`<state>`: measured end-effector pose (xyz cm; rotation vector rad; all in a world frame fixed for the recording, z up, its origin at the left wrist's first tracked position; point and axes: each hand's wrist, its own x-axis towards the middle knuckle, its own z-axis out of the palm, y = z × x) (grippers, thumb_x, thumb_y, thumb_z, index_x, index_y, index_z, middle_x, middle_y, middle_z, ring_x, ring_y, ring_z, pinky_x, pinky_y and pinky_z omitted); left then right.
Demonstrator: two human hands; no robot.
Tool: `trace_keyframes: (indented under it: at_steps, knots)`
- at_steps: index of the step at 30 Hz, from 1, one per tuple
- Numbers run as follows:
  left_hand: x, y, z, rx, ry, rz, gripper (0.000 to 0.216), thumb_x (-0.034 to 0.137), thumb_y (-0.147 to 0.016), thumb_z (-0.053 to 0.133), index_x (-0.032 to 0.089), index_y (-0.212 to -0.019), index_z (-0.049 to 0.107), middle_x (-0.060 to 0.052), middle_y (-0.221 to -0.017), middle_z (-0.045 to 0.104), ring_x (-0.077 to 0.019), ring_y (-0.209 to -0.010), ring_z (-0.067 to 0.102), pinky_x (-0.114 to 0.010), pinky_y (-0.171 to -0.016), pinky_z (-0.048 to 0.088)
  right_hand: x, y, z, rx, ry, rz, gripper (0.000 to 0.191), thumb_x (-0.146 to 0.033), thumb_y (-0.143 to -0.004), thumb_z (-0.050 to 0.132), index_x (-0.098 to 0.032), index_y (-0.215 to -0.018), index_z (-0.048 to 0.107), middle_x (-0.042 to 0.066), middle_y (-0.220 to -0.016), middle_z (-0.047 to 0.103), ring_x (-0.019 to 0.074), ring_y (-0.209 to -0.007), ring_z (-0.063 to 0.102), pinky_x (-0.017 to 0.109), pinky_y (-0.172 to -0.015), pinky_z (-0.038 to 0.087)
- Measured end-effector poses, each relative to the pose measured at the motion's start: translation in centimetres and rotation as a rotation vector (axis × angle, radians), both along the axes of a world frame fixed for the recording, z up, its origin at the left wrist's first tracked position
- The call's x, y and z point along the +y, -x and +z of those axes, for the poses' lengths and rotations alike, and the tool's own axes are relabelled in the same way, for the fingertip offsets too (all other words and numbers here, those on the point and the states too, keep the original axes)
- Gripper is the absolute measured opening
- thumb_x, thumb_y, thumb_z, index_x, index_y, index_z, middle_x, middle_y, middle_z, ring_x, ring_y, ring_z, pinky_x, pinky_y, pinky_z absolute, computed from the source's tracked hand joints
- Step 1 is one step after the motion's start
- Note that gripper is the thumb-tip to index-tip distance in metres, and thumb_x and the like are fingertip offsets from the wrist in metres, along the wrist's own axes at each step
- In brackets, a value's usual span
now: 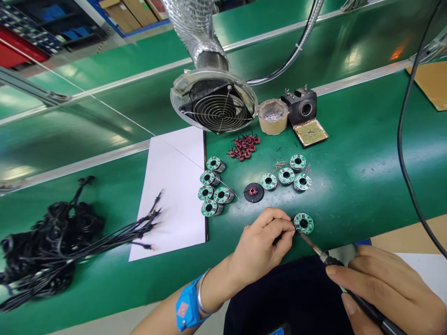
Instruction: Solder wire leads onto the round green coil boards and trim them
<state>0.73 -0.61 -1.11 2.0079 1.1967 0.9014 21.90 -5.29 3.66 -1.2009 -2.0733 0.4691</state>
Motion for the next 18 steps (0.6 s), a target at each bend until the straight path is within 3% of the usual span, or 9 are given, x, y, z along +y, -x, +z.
trace_keyframes:
  at_steps: [9,15,18]
  knots:
    - [-0.1,0.0,0.2,0.063,-0.045,0.001,0.011,0.009,-0.083,0.061,0.016,-0.092,0.061,-0.004,-0.094,0.062,-0.0090,-0.083,0.063,-0.016,-0.070,0.053,0.1,-0.2,-0.2,-0.030,-0.062,0.125,0.033,-0.001,-0.075,0.052,-0.016,-0.101,0.064,0.005,-0.072,0.057,0.0179,-0.074,0.056,0.036,-0.063,0.047]
    - [-0.2,0.0,0.1,0.102,-0.074,0.005,0.011,0.010,-0.083,0.061,0.016,-0.092,0.060,-0.002,-0.094,0.062,-0.0074,-0.082,0.063,-0.013,-0.064,0.051,0.3,-1.1,-0.5,-0.026,-0.077,0.151,0.030,-0.003,-0.076,0.055,-0.015,-0.101,0.066,0.006,-0.074,0.059,0.0179,-0.075,0.059,0.036,-0.066,0.050]
    - [-0.2,0.0,0.0,0.124,-0.092,0.002,0.011,0.011,-0.083,0.060,0.017,-0.092,0.060,-0.002,-0.094,0.062,-0.0070,-0.082,0.063,-0.012,-0.059,0.049,1.2,-1.9,0.2,-0.034,-0.110,0.259,0.028,-0.006,-0.076,0.056,-0.013,-0.101,0.065,0.006,-0.073,0.060,0.0158,-0.071,0.059,0.033,-0.060,0.051]
